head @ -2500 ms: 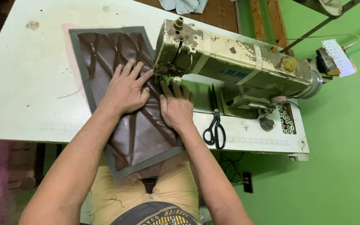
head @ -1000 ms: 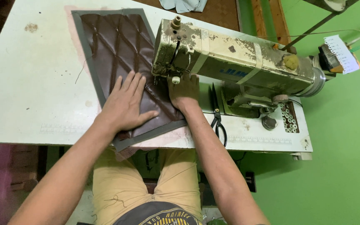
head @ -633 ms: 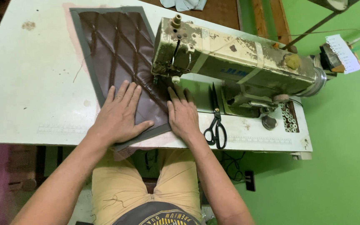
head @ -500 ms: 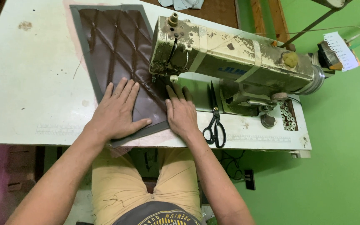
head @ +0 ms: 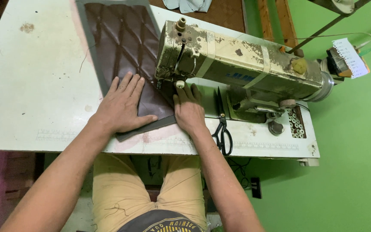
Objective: Trimming the edges of a quilted brown material with scissors and positioning it on a sewing machine table.
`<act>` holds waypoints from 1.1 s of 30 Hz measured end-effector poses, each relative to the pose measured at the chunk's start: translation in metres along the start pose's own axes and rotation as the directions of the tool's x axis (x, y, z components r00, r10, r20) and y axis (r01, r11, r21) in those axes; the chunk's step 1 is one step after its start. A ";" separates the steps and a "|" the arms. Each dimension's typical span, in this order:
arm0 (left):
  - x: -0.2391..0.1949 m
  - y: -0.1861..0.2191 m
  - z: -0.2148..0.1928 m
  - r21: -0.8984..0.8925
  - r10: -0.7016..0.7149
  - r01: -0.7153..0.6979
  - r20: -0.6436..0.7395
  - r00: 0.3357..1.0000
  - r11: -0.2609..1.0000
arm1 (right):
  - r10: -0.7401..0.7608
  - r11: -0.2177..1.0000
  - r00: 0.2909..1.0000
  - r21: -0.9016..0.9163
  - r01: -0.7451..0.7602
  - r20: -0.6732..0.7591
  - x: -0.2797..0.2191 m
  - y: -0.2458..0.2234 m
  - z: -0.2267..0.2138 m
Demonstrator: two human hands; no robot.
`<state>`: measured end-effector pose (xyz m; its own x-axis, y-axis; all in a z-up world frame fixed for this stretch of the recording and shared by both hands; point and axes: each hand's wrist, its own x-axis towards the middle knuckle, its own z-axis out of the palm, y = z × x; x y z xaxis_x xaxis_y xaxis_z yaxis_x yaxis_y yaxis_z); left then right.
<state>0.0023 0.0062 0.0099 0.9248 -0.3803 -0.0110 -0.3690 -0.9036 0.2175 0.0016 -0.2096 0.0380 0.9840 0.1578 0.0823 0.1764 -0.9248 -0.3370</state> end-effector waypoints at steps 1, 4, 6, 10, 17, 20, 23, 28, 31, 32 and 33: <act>0.002 -0.001 0.000 0.000 0.002 -0.002 0.001 1.000 1.000 | 0.002 1.000 1.000 0.000 -0.002 0.000 0.004 0.001 0.000; 0.010 -0.005 0.000 0.004 -0.004 0.004 0.004 1.000 1.000 | 0.104 0.994 0.989 0.020 -0.106 0.103 0.017 0.016 0.016; 0.014 -0.007 0.000 -0.010 -0.003 0.003 -0.002 1.000 1.000 | -0.101 0.992 0.981 -0.097 0.085 -0.165 0.028 0.042 0.048; 0.021 -0.011 0.001 0.006 -0.007 0.007 -0.012 1.000 1.000 | -0.181 0.973 0.946 -0.185 0.134 -0.269 0.036 0.048 0.054; 0.031 -0.016 0.002 -0.001 -0.010 0.010 -0.012 1.000 1.000 | -0.229 0.954 0.934 -0.253 0.160 -0.274 0.062 0.078 0.078; 0.039 -0.022 0.004 -0.002 -0.011 0.011 -0.011 1.000 1.000 | -0.170 0.950 0.968 -0.292 0.111 -0.186 0.075 0.087 0.083; 0.049 -0.029 0.002 -0.003 0.005 -0.005 -0.014 1.000 1.000 | -0.085 0.954 0.995 -0.293 0.063 -0.060 0.080 0.083 0.072; 0.066 -0.039 0.001 -0.004 0.038 -0.038 -0.024 0.999 0.999 | 0.026 0.980 1.000 -0.200 -0.023 0.012 0.095 0.093 0.072; 0.074 -0.045 0.003 -0.001 0.058 -0.058 -0.051 0.997 0.998 | 0.057 0.982 0.998 -0.182 -0.057 -0.005 0.105 0.103 0.086; 0.076 -0.046 0.003 -0.006 0.065 -0.065 -0.058 0.996 0.998 | 0.033 0.979 0.999 -0.203 -0.033 -0.001 0.107 0.103 0.086; 0.076 -0.047 0.003 -0.012 0.071 -0.072 -0.064 0.995 0.997 | 0.011 0.975 1.000 -0.222 -0.009 0.006 0.108 0.104 0.087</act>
<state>0.0898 0.0191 -0.0040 0.9002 -0.4304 0.0668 -0.4337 -0.8714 0.2294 0.1279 -0.2582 -0.0701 0.9860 0.1499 0.0728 0.1579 -0.9800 -0.1209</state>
